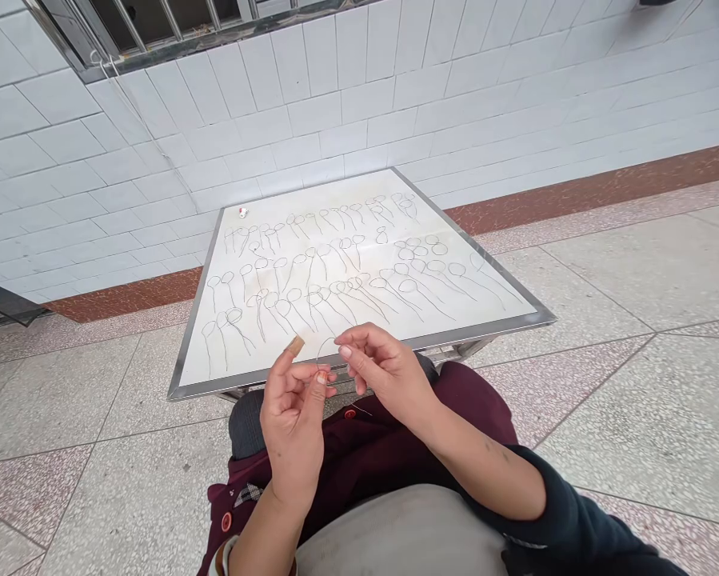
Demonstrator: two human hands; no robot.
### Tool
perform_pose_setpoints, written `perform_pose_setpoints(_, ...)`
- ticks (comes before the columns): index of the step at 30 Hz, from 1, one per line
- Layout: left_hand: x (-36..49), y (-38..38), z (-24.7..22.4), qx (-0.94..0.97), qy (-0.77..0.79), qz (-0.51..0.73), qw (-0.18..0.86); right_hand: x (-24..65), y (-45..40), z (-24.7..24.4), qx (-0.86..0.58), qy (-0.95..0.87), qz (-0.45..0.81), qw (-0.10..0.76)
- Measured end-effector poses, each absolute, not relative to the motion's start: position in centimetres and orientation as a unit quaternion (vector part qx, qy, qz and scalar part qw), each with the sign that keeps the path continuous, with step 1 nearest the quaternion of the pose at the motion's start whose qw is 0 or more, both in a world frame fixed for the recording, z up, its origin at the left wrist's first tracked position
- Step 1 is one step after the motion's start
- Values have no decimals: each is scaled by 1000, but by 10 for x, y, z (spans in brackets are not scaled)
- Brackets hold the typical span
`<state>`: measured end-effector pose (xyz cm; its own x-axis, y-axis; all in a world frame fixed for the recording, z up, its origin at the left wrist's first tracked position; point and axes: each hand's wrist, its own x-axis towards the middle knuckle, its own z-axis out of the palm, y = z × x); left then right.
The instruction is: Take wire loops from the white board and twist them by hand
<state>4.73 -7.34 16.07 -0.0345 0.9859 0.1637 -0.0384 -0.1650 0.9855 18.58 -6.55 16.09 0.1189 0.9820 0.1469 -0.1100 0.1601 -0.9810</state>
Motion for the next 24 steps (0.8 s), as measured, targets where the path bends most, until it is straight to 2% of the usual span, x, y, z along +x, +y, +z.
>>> perform_pose_setpoints(4,49,-72,157,494,429,571,496,184,-66,155,-459,-522,371,616)
perform_pose_setpoints(6,49,-70,156,478,425,578,507,183,-66,154,-456,-523,379,613)
perform_pose_setpoints(12,47,-68,158,458,436,613,473,187,-67,150,-452,-533,463,545)
perform_pose_setpoints(17,44,-65,161,439,443,633,459,181,-74,142,-467,-647,410,441)
perform_pose_setpoints(24,42,-64,158,437,464,634,438,161,-84,132,-459,-691,333,448)
